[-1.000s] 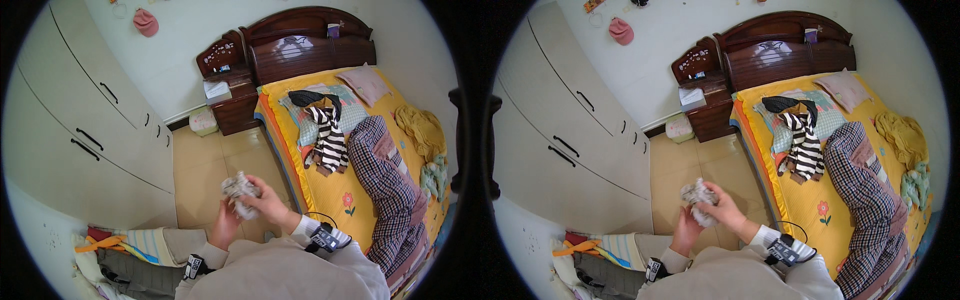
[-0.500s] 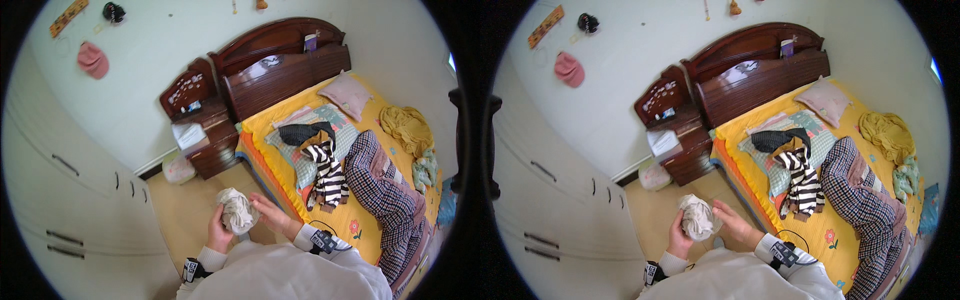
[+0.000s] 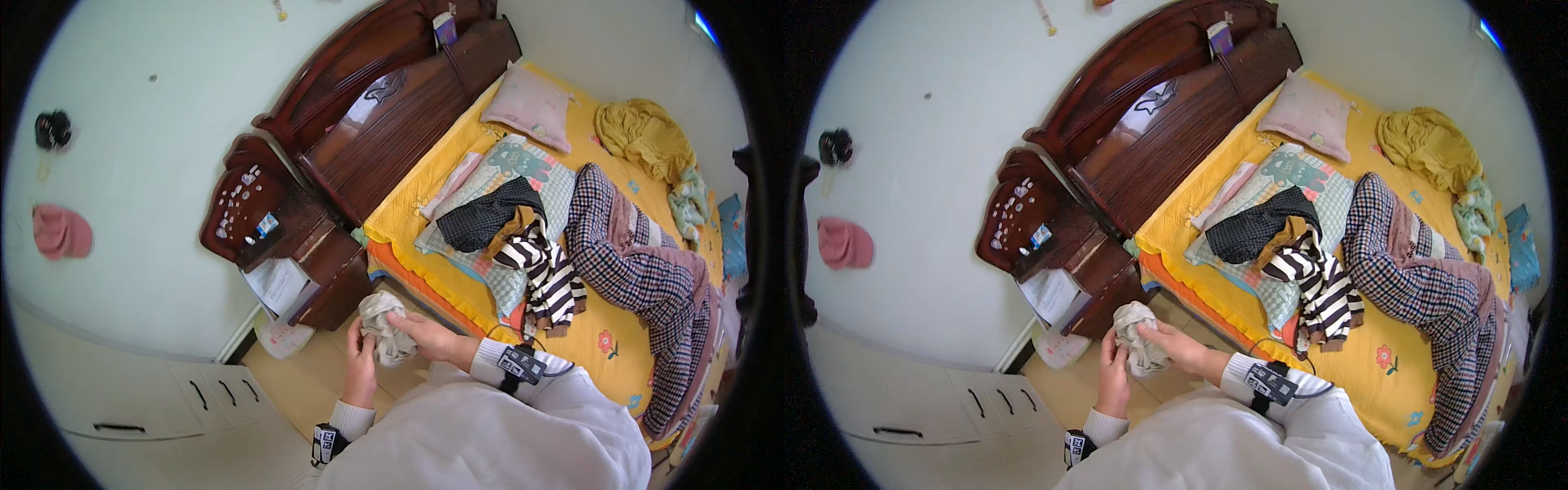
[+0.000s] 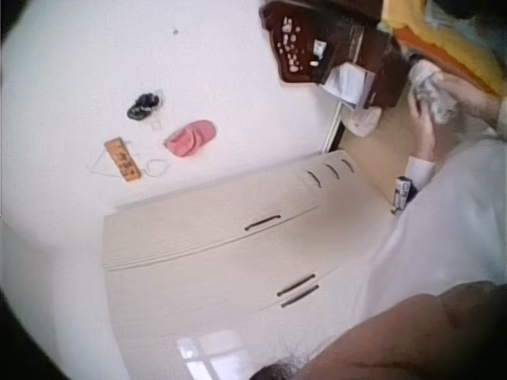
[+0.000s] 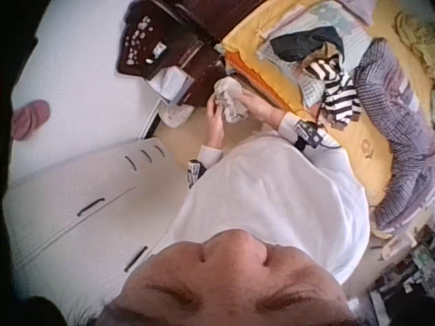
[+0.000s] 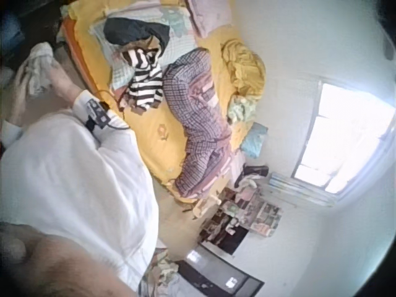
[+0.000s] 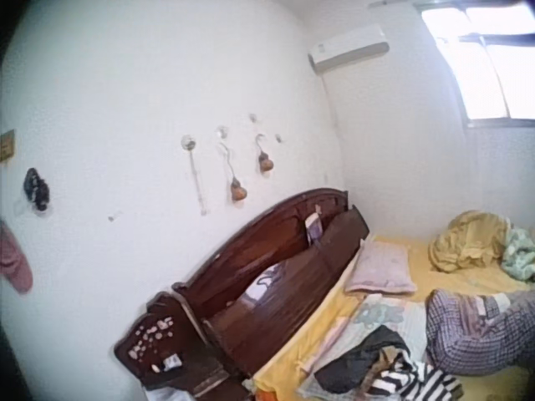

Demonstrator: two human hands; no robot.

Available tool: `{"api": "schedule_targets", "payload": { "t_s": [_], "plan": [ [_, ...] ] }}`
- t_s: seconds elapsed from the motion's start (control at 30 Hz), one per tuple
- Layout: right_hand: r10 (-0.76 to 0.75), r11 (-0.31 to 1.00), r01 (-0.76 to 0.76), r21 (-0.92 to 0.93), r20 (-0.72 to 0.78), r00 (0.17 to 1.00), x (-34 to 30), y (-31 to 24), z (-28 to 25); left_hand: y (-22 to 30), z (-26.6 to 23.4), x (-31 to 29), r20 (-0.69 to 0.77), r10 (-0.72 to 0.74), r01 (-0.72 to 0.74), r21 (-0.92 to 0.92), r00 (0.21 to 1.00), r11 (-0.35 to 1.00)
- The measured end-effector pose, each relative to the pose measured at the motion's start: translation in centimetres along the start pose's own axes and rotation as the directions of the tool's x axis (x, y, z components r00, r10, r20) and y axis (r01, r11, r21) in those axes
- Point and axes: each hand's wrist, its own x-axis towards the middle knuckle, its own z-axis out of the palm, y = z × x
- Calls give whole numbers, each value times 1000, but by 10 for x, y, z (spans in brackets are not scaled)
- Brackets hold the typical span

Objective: The person wipes a wooden cabinet and a white desk with a cloth, moving items like a bag, scissors, and tape to reach the surfaces. They also wipe the headboard of a bed. The task involves cleaning multiple surfaces in a cluttered room.

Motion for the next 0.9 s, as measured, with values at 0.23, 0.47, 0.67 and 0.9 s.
{"api": "schedule_targets", "payload": {
  "t_s": [0.23, 0.47, 0.67, 0.9],
  "plan": [
    [76, 995, -80, -55, -78, 994, 83, -30, -20, 23, -12, 85, -40, -44, 48, 89, 998, 995],
    [-44, 983, 132, 127, -538, 842, 126, -80, -98, 44, -44, 207, 18, -5, -3, 401, 1000, 916],
    [-281, 923, 375, -83, -812, 512, 115, -124, -170, 71, -66, 372, 171, 242, -296, 588, 955, 753],
    [-316, 851, 517, -94, -878, 360, 132, -147, -161, 86, -59, 506, 412, 484, -566, 792, 772, 229]
  ]
}}
